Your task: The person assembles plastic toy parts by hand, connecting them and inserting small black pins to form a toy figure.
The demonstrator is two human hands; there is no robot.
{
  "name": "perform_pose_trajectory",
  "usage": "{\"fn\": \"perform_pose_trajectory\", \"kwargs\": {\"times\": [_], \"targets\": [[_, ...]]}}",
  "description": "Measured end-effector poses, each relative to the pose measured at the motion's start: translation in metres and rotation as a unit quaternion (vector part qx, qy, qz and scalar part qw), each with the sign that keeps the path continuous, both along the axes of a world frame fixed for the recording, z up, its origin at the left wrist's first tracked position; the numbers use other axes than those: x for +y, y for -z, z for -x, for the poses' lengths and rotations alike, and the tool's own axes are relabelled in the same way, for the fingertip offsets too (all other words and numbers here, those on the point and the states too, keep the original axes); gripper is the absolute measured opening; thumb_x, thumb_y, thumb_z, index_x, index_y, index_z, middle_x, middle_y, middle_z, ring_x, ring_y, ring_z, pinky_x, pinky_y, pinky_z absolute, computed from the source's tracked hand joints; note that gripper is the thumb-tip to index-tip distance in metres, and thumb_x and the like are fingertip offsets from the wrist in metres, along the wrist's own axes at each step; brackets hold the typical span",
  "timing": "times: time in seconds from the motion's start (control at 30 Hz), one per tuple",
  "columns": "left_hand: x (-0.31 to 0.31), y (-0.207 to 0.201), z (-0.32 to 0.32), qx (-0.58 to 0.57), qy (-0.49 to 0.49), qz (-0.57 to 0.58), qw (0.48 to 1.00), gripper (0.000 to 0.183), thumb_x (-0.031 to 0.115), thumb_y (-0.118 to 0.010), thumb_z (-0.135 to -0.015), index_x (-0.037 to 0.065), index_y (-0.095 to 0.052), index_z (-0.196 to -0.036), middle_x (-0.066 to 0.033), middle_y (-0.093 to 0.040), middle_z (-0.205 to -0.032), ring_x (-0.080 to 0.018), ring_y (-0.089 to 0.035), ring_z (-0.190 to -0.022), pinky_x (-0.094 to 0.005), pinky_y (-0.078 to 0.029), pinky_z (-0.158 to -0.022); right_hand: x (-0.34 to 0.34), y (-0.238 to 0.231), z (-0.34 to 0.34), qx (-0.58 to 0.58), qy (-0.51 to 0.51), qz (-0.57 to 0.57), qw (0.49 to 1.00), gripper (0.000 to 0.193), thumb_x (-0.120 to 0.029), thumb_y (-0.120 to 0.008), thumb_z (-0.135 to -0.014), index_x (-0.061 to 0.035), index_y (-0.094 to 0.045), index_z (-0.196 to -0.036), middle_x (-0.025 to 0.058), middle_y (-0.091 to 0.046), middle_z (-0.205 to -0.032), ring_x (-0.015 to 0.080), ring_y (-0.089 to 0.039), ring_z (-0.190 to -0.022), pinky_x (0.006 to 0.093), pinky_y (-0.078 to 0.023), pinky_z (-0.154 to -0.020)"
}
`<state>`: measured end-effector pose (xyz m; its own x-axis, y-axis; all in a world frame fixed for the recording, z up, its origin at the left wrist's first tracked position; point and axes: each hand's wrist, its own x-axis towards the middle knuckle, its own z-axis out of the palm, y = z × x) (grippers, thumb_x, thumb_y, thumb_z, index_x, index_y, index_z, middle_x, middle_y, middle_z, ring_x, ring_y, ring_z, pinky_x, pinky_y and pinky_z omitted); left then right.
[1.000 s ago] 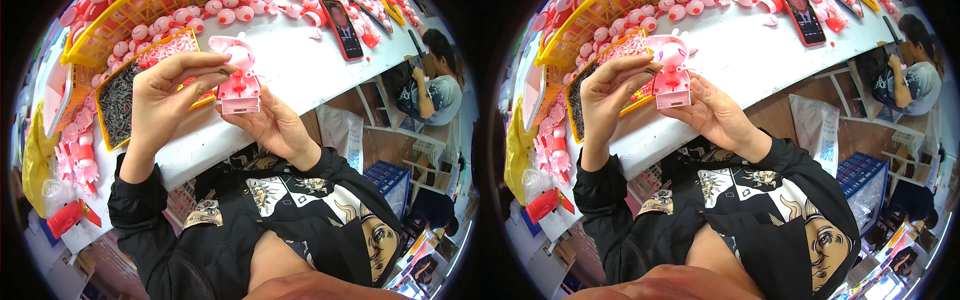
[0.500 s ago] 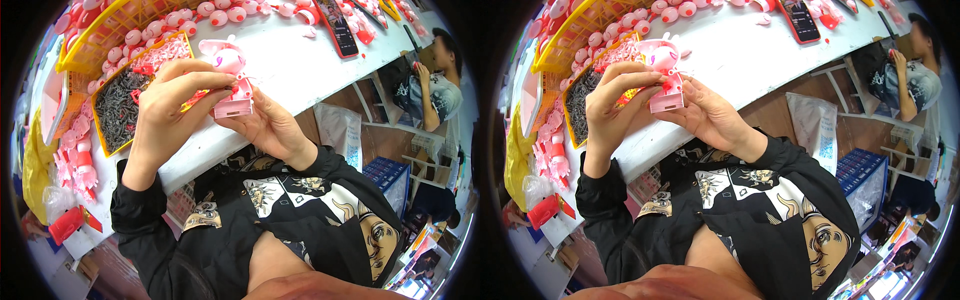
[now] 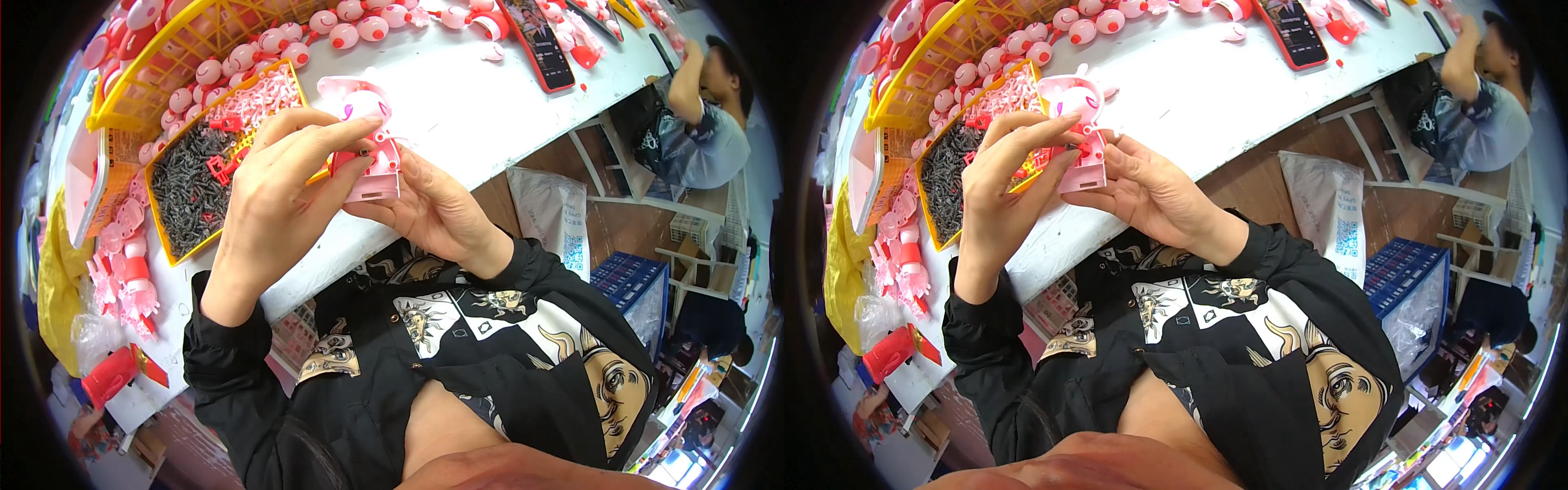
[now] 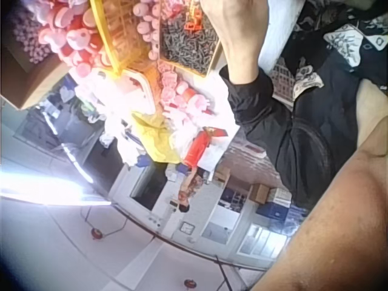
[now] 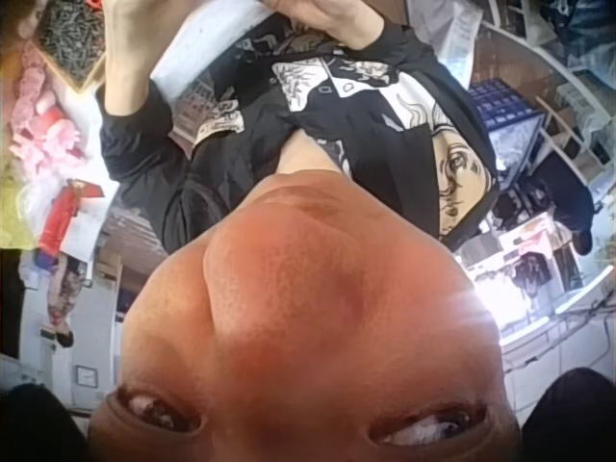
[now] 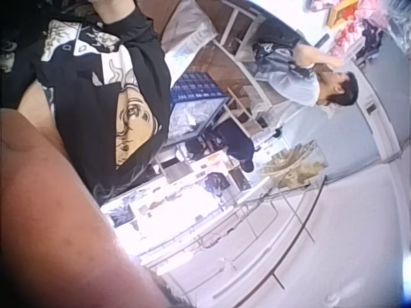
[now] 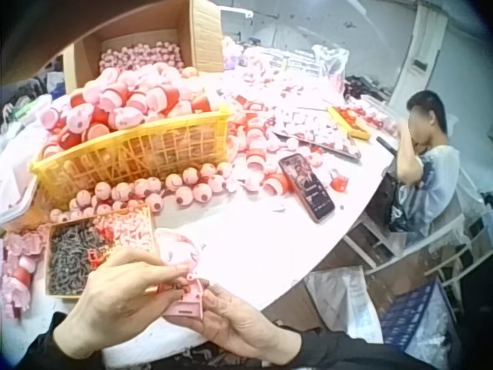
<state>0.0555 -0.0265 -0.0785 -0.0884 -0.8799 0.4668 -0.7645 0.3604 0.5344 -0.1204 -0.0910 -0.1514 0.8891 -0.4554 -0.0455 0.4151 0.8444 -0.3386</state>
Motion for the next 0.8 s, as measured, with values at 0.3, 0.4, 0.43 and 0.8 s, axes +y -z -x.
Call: {"fn": "perform_pose_trajectory", "kwargs": {"times": [0.3, 0.4, 0.43, 0.8], "targets": [[0.006, -0.013, -0.008, 0.016, -0.005, 0.03, 0.999, 0.05, -0.008, -0.074, -0.074, 0.001, -0.065, -0.122, -0.0079, -0.073, -0.095, -0.0202, -0.061, -0.1, -0.034, -0.046, -0.091, 0.0, -0.005, 0.005, -0.018, -0.022, -0.004, 1.0, 0.048, -0.021, -0.056, -0.099, 0.0012, -0.038, -0.138, 0.0158, -0.051, -0.134, 0.0265, -0.054, -0.124, 0.048, -0.042, -0.11], [0.008, -0.016, -0.021, 0.058, -0.019, 0.048, 0.997, 0.046, -0.01, -0.07, -0.078, -0.003, -0.062, -0.123, -0.0106, -0.071, -0.099, -0.0175, -0.062, -0.1, -0.0348, -0.044, -0.096, -0.006, -0.001, 0.008, -0.007, -0.027, 0.012, 1.0, 0.051, -0.02, -0.057, -0.098, 0.0021, -0.037, -0.139, 0.0177, -0.051, -0.135, 0.0291, -0.053, -0.126, 0.0482, -0.04, -0.112], [0.009, -0.018, -0.026, 0.06, -0.032, 0.063, 0.996, 0.043, -0.011, -0.069, -0.08, -0.004, -0.061, -0.123, -0.0112, -0.07, -0.1, -0.017, -0.063, -0.1, -0.0349, -0.044, -0.098, -0.007, -0.001, 0.01, 0.001, -0.018, 0.016, 1.0, 0.052, -0.021, -0.058, -0.097, 0.0017, -0.037, -0.139, 0.018, -0.051, -0.136, 0.0303, -0.052, -0.127, 0.0483, -0.039, -0.112], [0.003, -0.039, -0.06, 0.16, -0.136, 0.061, 0.976, 0.028, 0.003, -0.061, -0.095, -0.004, -0.063, -0.122, -0.0109, -0.071, -0.102, -0.0135, -0.067, -0.098, -0.026, -0.05, -0.093, -0.027, 0.011, 0.033, -0.003, 0.053, 0.006, 0.999, 0.058, -0.021, -0.058, -0.097, -0.0006, -0.033, -0.144, 0.019, -0.045, -0.142, 0.0363, -0.044, -0.134, 0.0478, -0.035, -0.116]]}}
